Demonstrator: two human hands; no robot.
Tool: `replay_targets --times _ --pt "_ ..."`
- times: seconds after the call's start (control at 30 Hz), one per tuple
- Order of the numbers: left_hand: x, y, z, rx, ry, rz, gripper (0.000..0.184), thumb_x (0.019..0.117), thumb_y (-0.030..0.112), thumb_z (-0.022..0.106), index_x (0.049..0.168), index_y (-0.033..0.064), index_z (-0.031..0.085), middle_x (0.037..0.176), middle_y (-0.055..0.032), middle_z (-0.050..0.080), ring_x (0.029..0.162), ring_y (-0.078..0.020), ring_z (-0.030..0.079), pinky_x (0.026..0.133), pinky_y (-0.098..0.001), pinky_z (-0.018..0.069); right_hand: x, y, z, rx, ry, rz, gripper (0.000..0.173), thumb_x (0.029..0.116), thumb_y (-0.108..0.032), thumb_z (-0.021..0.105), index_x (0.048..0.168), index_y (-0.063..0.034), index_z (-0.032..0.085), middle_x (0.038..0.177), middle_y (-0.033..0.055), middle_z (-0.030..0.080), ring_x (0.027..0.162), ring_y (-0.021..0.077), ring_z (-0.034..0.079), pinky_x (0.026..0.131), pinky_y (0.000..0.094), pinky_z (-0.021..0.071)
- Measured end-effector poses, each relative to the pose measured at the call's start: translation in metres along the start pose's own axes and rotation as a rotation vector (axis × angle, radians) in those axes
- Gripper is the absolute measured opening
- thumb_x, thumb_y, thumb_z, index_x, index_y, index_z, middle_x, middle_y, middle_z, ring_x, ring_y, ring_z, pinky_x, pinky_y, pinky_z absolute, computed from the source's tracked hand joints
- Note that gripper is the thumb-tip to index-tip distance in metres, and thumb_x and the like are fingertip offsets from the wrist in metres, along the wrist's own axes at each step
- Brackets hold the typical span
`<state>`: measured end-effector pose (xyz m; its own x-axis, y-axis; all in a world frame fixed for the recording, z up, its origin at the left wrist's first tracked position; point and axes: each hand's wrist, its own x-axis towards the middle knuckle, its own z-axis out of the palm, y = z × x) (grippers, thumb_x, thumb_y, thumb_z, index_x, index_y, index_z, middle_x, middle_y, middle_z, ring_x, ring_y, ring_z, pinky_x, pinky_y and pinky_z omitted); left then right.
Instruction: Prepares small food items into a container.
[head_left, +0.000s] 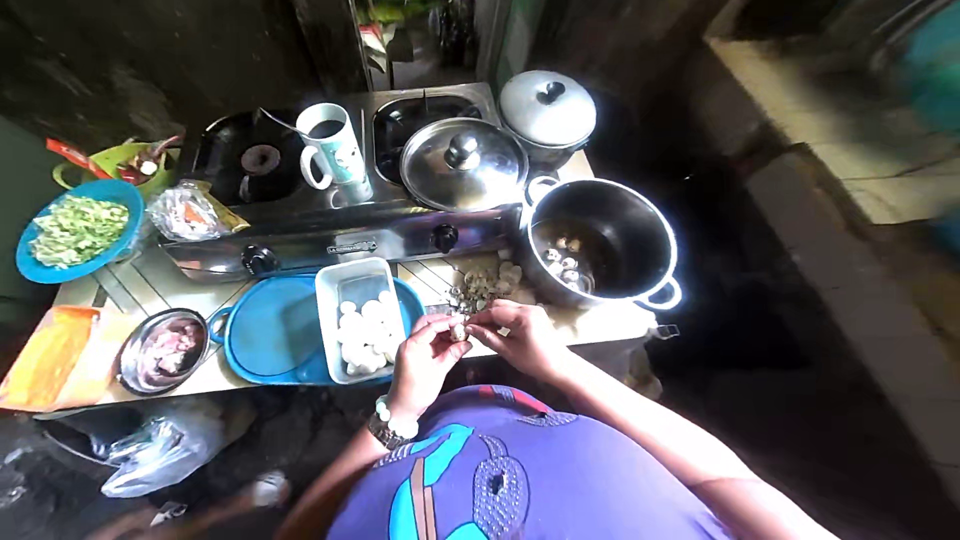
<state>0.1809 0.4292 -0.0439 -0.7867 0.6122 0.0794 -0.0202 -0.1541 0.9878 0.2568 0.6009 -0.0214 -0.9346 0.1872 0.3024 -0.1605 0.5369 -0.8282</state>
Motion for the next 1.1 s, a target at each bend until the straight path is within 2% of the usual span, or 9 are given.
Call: replay_targets --times 0.33,0.5,0.6,0.7,0.77,0.83,0.9,1.0,1.1 --pt "-0.001 -0.002 -0.003 0.015 -0.093 0.003 0.034 0.0831 -0.008 0.075 0.116 -0.0128 0.066 0.121 -0.0139 0.066 0.102 -0.0115 0.069 0.09 -0.0268 0.0601 -0.006 -0.002 0.012 -0.024 0.016 0.098 0.018 0.0923 -0.012 0.06 0.089 0.0044 0.069 0.081 0.0104 0.065 0.071 0.0044 0.058 0.066 0.0155 0.0465" --pt "0.002 0.0 -0.005 -0.06 -0.1 -0.059 0.034 0.0899 -0.008 0.065 0.123 -0.0088 0.058 0.111 -0.0062 0.071 0.094 -0.0129 0.072 0.083 -0.0313 0.0621 -0.007 0.004 0.011 -0.014 0.038 0.169 0.018 0.0933 -0.011 0.058 0.091 0.0049 0.068 0.081 0.0099 0.063 0.07 0.0036 0.056 0.065 0.0153 0.0454" --pt "0.003 -0.004 -0.006 -0.086 -0.107 -0.055 0.029 0.0926 -0.009 0.061 0.122 -0.0096 0.059 0.112 -0.0075 0.071 0.095 -0.0145 0.072 0.085 -0.0333 0.0621 -0.005 0.004 0.009 -0.014 0.027 0.224 0.019 0.0941 -0.011 0.057 0.092 0.0049 0.067 0.08 0.0092 0.063 0.07 0.0032 0.055 0.065 0.016 0.0447" --pt "0.002 -0.008 -0.005 -0.163 -0.126 -0.054 0.037 0.0862 -0.009 0.07 0.122 -0.0116 0.061 0.123 -0.0123 0.068 0.103 -0.0164 0.07 0.093 -0.0335 0.0598 -0.005 0.0 0.013 -0.036 0.034 0.2 0.019 0.0933 -0.011 0.058 0.091 0.0054 0.067 0.081 0.0109 0.064 0.069 0.0051 0.056 0.065 0.0168 0.0462" --pt "0.003 -0.008 -0.003 -0.146 -0.101 -0.053 0.042 0.0794 -0.007 0.078 0.118 -0.0125 0.063 0.126 -0.0133 0.064 0.105 -0.0151 0.069 0.093 -0.0311 0.0603 -0.005 -0.002 0.016 -0.047 0.031 0.154 0.018 0.0926 -0.01 0.058 0.09 0.0053 0.067 0.079 0.0118 0.064 0.069 0.0074 0.057 0.064 0.0184 0.0469" --pt "0.004 -0.009 -0.003 -0.101 -0.062 -0.053 0.035 0.0798 -0.006 0.08 0.112 -0.0102 0.066 0.119 -0.0108 0.067 0.101 -0.0127 0.07 0.09 -0.0294 0.0608 -0.007 -0.001 0.019 -0.052 0.04 0.114 0.016 0.0923 -0.009 0.058 0.09 0.0052 0.066 0.079 0.0128 0.064 0.068 0.0093 0.059 0.064 0.0194 0.048" --pt "0.005 -0.011 -0.004 -0.109 -0.069 -0.065 0.03 0.0839 -0.006 0.075 0.112 -0.0091 0.067 0.116 -0.0101 0.069 0.099 -0.0127 0.07 0.09 -0.03 0.0604 -0.007 0.002 0.021 -0.058 0.057 0.118 0.016 0.0923 -0.009 0.058 0.09 0.0055 0.065 0.079 0.0128 0.063 0.068 0.0087 0.058 0.064 0.0187 0.0478" --pt "0.005 -0.012 -0.004 -0.191 -0.071 -0.098 0.03 0.0857 -0.005 0.072 0.115 -0.0065 0.067 0.114 -0.0065 0.07 0.097 -0.0117 0.07 0.088 -0.0299 0.06 -0.003 0.008 0.017 -0.106 0.057 0.214 0.018 0.0928 -0.009 0.057 0.092 0.006 0.066 0.08 0.013 0.064 0.068 0.0098 0.058 0.064 0.0207 0.0476" --pt "0.004 -0.011 -0.005 -0.232 -0.058 -0.122 0.036 0.0859 -0.006 0.072 0.121 -0.0074 0.064 0.11 -0.0064 0.072 0.094 -0.0136 0.072 0.087 -0.0317 0.0609 0.001 0.009 0.007 -0.109 0.006 0.339 0.022 0.0971 -0.013 0.06 0.1 0.0054 0.07 0.09 0.0152 0.068 0.077 0.0132 0.063 0.072 0.0251 0.0511"
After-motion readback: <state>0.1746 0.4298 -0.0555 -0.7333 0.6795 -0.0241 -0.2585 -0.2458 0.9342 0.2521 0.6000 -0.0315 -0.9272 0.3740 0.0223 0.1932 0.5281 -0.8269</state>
